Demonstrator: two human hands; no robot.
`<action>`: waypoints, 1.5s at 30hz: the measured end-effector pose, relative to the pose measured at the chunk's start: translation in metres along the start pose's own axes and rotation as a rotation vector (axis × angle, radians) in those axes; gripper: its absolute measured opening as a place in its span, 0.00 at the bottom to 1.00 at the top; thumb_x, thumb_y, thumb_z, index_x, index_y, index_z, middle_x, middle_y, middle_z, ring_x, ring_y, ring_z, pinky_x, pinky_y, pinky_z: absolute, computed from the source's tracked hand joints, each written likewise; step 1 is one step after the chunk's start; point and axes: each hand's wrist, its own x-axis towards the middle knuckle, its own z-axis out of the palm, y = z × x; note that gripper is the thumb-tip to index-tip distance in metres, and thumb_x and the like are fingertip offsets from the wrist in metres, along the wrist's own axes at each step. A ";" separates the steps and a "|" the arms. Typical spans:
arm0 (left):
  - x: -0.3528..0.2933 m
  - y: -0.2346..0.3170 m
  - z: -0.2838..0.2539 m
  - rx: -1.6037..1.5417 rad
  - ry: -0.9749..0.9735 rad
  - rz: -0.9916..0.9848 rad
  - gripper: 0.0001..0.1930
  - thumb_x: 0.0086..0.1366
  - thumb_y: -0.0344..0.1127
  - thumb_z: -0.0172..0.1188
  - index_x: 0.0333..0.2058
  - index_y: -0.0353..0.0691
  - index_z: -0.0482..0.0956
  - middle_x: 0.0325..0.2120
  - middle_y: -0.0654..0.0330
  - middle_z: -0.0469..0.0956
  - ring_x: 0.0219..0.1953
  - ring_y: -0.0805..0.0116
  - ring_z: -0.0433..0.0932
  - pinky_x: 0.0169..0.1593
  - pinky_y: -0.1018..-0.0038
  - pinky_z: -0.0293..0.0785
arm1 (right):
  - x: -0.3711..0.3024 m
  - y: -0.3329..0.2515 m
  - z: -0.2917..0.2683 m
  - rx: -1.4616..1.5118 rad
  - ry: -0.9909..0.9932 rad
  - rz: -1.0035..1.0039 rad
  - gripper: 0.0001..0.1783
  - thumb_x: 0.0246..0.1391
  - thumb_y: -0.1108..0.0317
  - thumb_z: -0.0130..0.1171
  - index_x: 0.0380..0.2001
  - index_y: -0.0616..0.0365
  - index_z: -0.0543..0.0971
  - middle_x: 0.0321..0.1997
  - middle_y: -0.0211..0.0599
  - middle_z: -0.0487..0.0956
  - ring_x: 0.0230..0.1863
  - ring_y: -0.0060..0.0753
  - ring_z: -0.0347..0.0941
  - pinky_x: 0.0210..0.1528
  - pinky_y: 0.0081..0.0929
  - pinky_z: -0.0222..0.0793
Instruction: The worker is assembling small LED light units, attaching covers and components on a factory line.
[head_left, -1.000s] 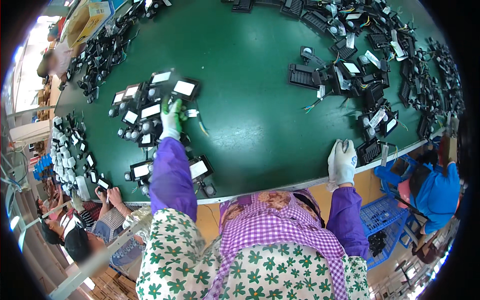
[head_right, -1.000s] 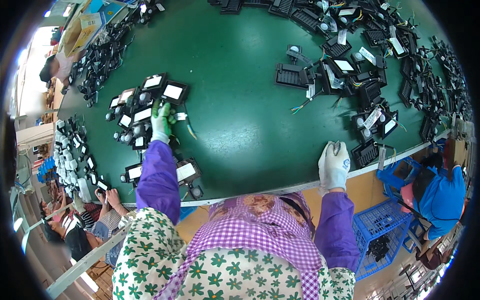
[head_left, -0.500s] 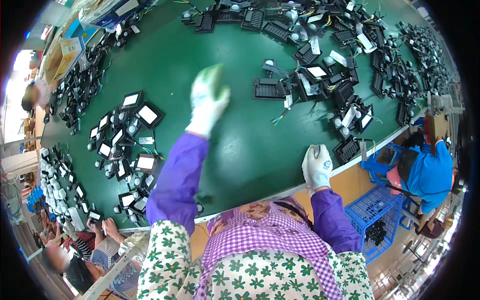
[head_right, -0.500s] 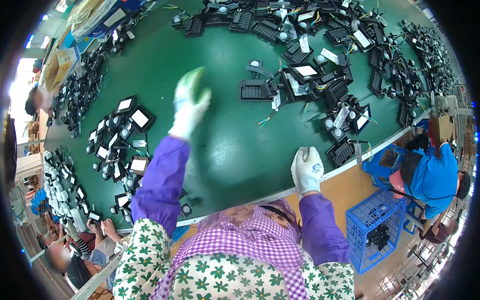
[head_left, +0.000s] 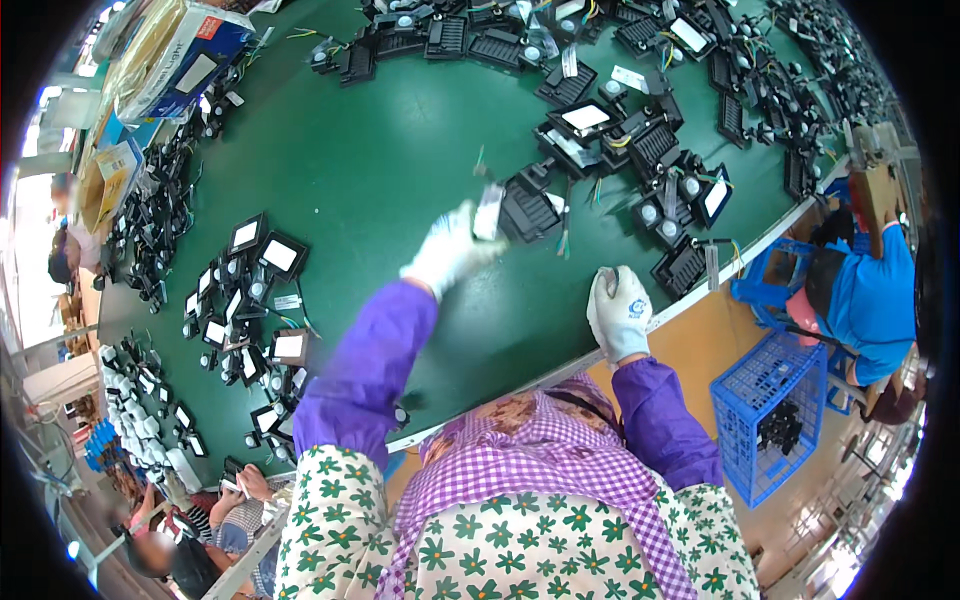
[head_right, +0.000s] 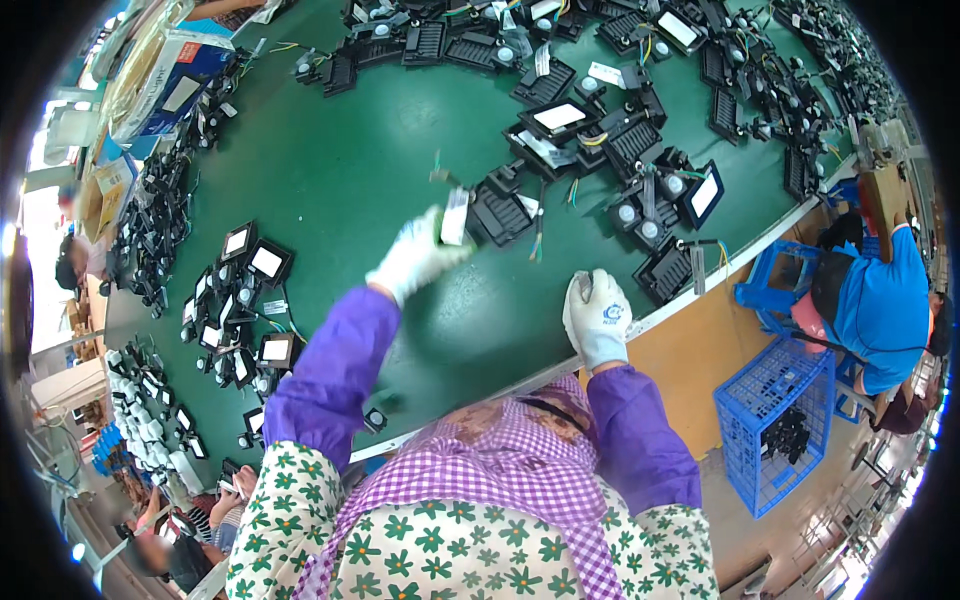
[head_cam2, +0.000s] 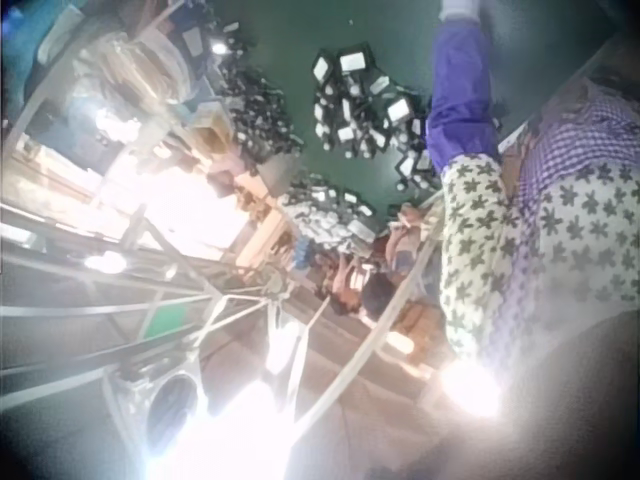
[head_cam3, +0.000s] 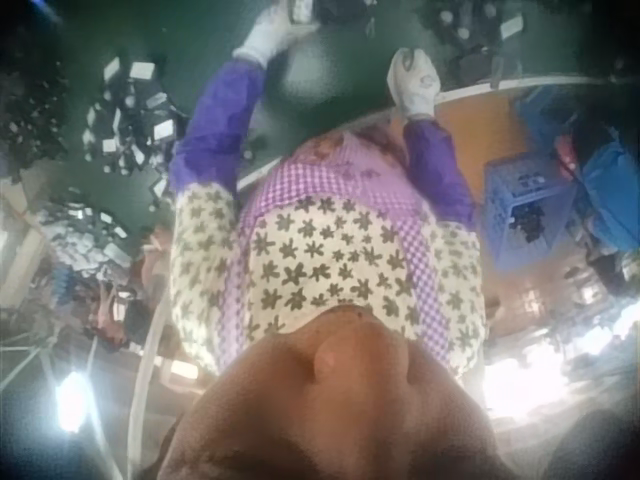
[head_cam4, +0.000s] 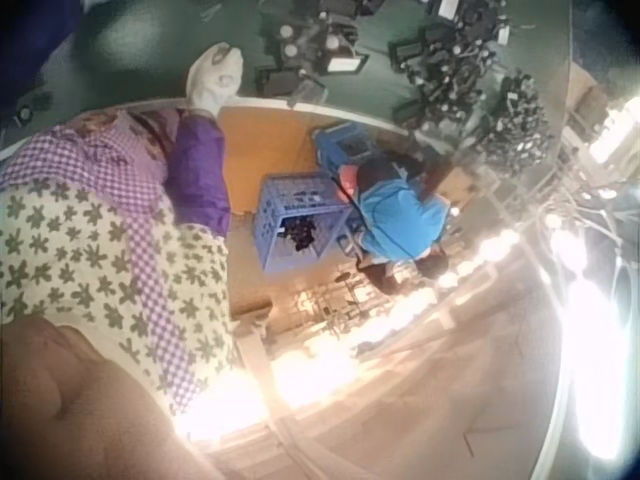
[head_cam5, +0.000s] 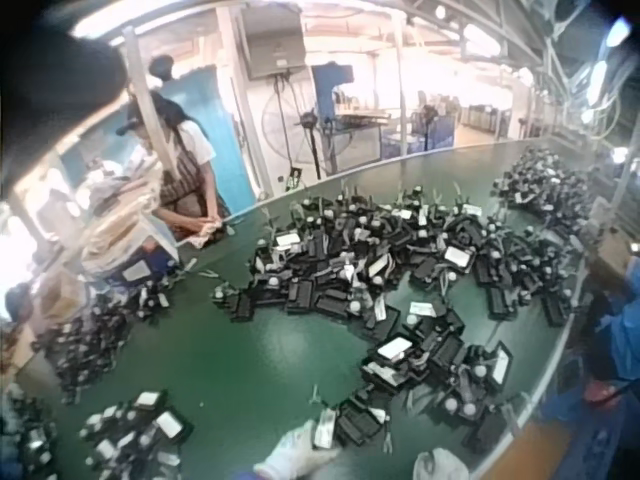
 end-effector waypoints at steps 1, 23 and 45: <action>-0.018 -0.007 0.028 -0.049 0.052 0.022 0.40 0.56 0.57 0.65 0.60 0.35 0.66 0.51 0.41 0.75 0.55 0.44 0.73 0.59 0.59 0.69 | 0.002 0.000 0.000 0.021 -0.013 0.011 0.14 0.59 0.58 0.55 0.36 0.59 0.75 0.38 0.49 0.80 0.42 0.56 0.77 0.43 0.46 0.71; -0.121 -0.012 0.152 0.205 0.490 0.564 0.34 0.54 0.35 0.64 0.63 0.43 0.69 0.58 0.54 0.69 0.59 0.50 0.68 0.63 0.54 0.63 | 0.047 -0.082 0.017 -0.224 -0.175 -0.366 0.11 0.60 0.58 0.54 0.37 0.53 0.73 0.35 0.44 0.79 0.39 0.54 0.78 0.42 0.46 0.74; -0.092 0.011 0.024 -1.230 -0.203 -0.066 0.15 0.72 0.37 0.57 0.50 0.32 0.71 0.28 0.57 0.78 0.18 0.74 0.75 0.17 0.78 0.72 | -0.002 0.013 -0.014 -0.311 0.026 -0.037 0.21 0.56 0.50 0.61 0.46 0.50 0.74 0.46 0.41 0.77 0.50 0.50 0.73 0.46 0.53 0.70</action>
